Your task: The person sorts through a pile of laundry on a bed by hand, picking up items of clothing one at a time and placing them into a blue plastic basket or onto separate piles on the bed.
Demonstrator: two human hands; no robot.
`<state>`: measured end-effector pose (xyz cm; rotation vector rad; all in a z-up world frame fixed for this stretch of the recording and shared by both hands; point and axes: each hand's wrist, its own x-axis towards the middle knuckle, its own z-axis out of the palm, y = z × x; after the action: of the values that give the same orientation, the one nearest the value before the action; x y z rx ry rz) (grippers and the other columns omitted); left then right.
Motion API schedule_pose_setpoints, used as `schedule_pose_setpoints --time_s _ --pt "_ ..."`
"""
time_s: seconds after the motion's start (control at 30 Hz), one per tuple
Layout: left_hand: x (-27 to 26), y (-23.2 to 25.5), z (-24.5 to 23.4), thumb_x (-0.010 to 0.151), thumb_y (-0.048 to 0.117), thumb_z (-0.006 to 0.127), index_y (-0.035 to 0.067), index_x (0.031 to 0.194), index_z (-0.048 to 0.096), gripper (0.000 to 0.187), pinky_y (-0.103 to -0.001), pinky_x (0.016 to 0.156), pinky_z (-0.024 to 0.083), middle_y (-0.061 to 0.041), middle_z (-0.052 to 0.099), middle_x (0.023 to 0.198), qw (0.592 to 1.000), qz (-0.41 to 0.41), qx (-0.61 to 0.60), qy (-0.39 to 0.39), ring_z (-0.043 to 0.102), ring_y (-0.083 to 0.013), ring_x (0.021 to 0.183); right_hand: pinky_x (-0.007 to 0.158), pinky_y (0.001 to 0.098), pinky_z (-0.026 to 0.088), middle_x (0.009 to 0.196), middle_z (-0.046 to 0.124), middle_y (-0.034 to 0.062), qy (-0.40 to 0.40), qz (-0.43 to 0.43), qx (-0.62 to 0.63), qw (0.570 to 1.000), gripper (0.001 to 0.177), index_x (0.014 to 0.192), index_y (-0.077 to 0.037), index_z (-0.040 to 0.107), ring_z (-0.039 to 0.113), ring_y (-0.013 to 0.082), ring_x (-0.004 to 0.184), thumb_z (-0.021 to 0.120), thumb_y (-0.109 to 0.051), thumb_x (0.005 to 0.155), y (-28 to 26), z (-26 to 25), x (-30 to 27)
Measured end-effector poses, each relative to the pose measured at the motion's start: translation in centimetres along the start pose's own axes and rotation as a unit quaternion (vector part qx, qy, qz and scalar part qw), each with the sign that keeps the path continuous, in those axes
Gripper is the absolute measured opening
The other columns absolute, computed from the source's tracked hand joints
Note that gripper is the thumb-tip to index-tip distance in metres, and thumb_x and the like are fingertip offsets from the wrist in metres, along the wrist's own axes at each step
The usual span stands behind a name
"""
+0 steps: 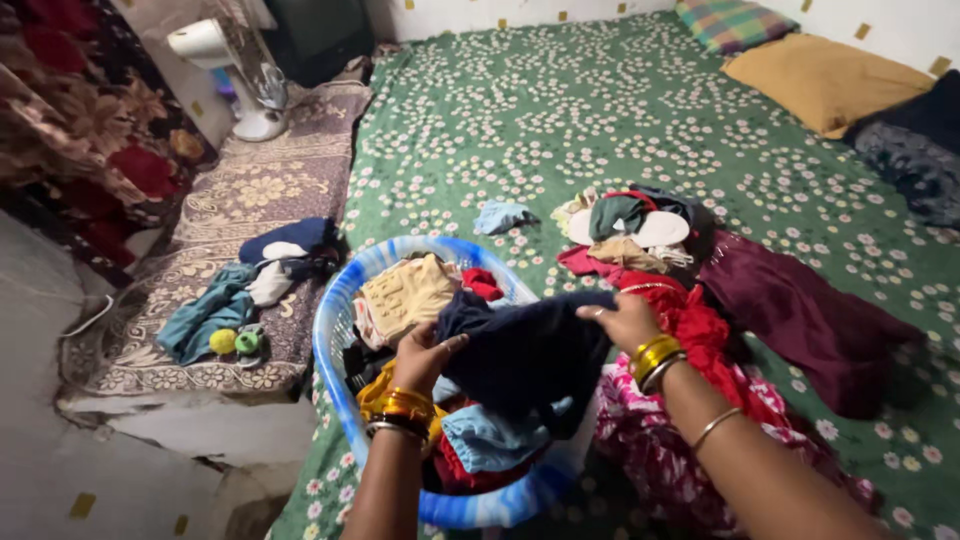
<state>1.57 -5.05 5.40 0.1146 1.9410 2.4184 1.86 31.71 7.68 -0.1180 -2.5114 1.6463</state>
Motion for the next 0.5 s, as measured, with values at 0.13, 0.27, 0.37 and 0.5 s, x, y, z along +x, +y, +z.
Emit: schedule_pose_setpoints --time_s 0.13,0.27,0.37,0.5 --pt "-0.9 2.4 0.2 0.081 -0.006 0.076 -0.006 0.131 0.060 0.053 -0.026 0.081 0.058 -0.009 0.073 0.113 0.992 0.016 -0.104 0.068 0.071 -0.0140 0.090 0.068 0.0362 0.051 0.082 0.074 0.0112 0.062 0.010 -0.036 0.997 0.028 0.100 0.001 0.081 0.061 0.0165 0.070 0.080 -0.026 0.093 0.6 -2.1 2.2" --pt "-1.4 4.9 0.8 0.084 -0.007 0.071 0.008 0.140 0.046 0.063 -0.029 0.084 0.059 -0.015 0.074 0.111 0.985 0.038 -0.152 0.078 0.074 -0.0188 0.093 0.082 0.0299 0.054 0.097 0.074 0.0043 0.117 -0.097 0.055 0.987 0.030 0.112 0.000 0.071 0.069 0.0140 0.087 0.078 -0.016 0.087 -0.9 -2.9 3.0" --pt "-1.6 5.9 0.9 0.093 -0.005 0.069 0.012 0.141 0.049 0.056 -0.031 0.090 0.058 -0.017 0.074 0.116 0.986 0.097 -0.127 0.056 0.072 -0.0206 0.100 0.093 0.0299 0.055 0.114 0.071 0.0065 0.029 -0.091 0.304 0.948 0.033 0.120 0.002 0.067 0.067 0.0168 0.104 0.073 -0.005 0.088 -3.5 -2.7 2.5" --pt "-2.5 8.9 2.0 0.085 -0.005 0.076 0.001 0.127 0.069 0.043 -0.029 0.093 0.056 -0.010 0.073 0.118 0.984 0.172 0.043 0.025 0.068 -0.0167 0.106 0.096 0.0314 0.056 0.119 0.069 0.0060 -0.132 -0.059 0.367 0.919 0.045 0.120 0.001 0.070 0.065 0.0183 0.111 0.076 0.005 0.075 -7.6 -4.2 -0.3"
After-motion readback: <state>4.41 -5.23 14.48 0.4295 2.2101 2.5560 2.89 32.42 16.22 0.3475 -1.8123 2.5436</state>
